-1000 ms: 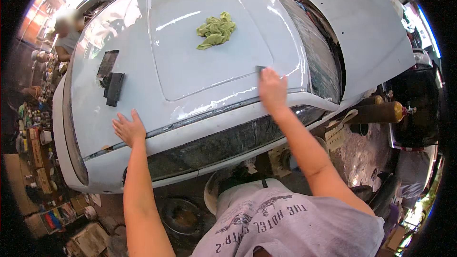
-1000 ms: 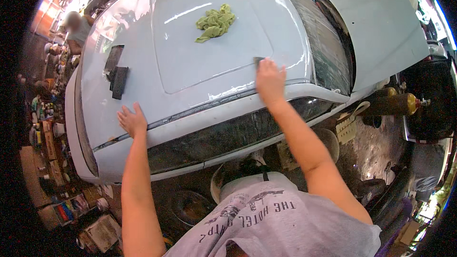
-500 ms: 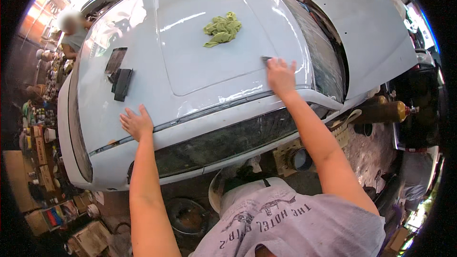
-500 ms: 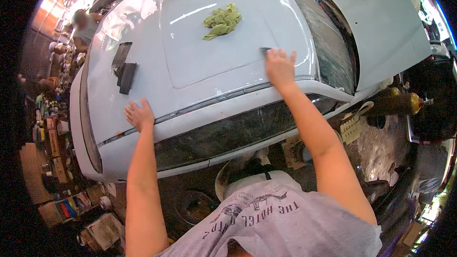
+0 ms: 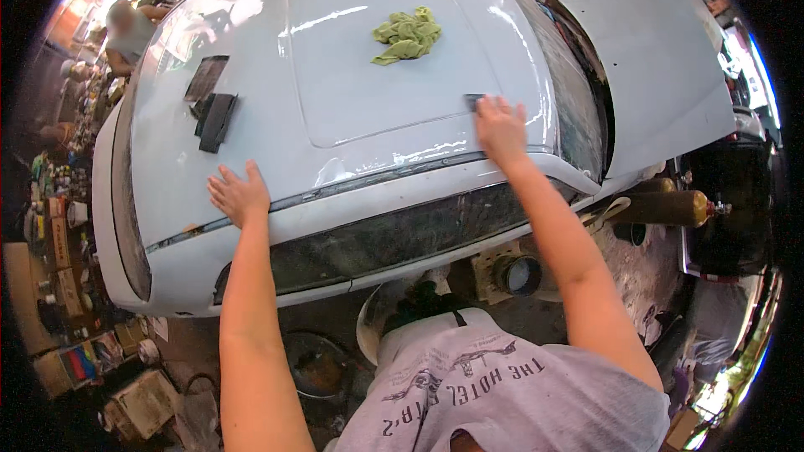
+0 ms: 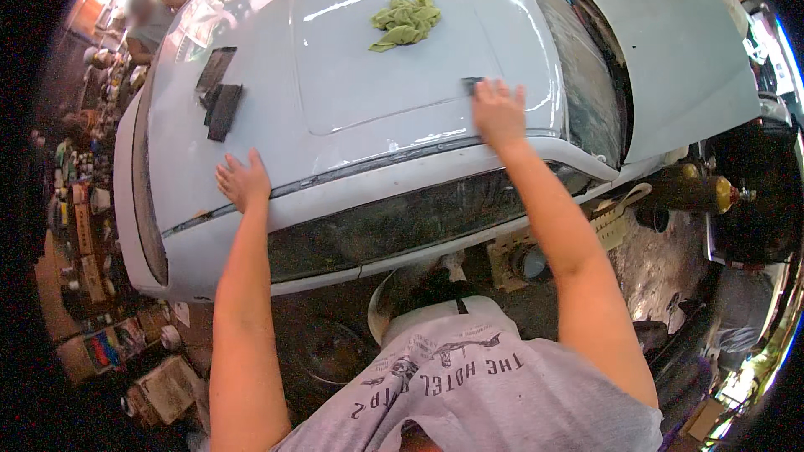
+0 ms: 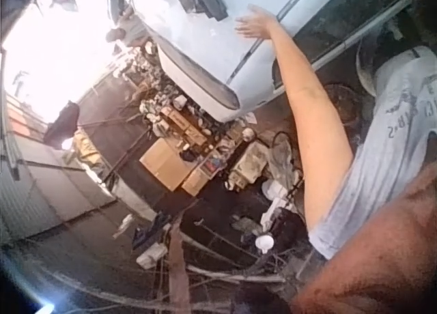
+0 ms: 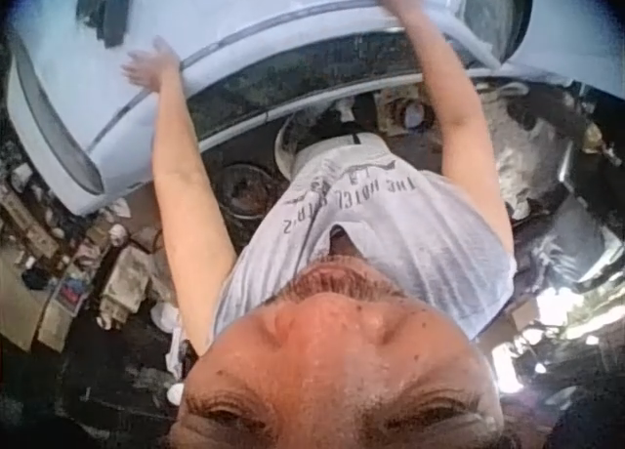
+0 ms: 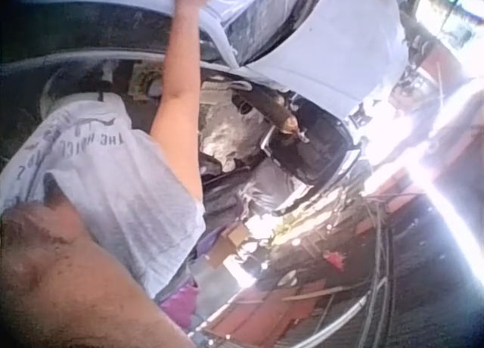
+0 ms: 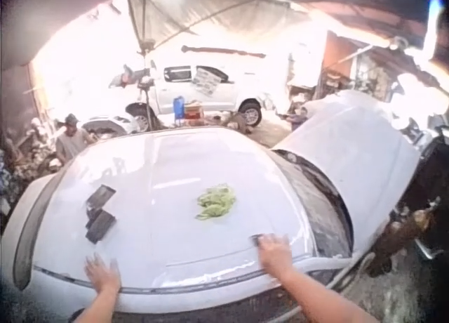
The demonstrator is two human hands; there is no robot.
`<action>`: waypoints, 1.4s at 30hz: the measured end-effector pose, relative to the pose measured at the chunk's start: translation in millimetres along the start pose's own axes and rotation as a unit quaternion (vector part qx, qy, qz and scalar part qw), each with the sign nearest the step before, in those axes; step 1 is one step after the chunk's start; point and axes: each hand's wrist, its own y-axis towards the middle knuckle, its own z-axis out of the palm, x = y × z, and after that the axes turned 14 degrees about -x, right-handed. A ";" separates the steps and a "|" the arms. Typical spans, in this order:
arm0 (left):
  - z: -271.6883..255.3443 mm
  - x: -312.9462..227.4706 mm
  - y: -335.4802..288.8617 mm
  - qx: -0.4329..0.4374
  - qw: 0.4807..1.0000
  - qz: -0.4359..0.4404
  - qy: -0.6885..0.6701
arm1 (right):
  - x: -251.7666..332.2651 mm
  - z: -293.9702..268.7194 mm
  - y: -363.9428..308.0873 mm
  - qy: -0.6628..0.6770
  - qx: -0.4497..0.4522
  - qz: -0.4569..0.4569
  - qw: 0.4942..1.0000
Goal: Sanding the roof of a car using a sanding block and water.
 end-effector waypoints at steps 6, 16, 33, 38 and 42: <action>2.5 0.4 -0.2 -0.013 1.000 -0.003 -0.009 | 48.6 -8.8 24.5 0.146 0.014 0.038 0.988; -0.3 -1.5 -1.2 -0.012 1.000 -0.006 -0.006 | 174.7 14.1 24.9 0.360 -0.056 -0.109 0.925; 3.2 -1.0 0.1 -0.011 1.000 0.000 -0.014 | 76.9 -2.8 -25.4 0.279 -0.020 -0.047 0.959; 6.2 0.5 0.9 -0.007 1.000 -0.001 0.003 | -9.0 -11.3 -17.8 0.130 -0.007 0.127 0.983; 5.3 -0.8 -0.2 -0.012 1.000 0.002 -0.001 | 119.9 -0.9 -26.4 0.075 -0.054 0.021 0.995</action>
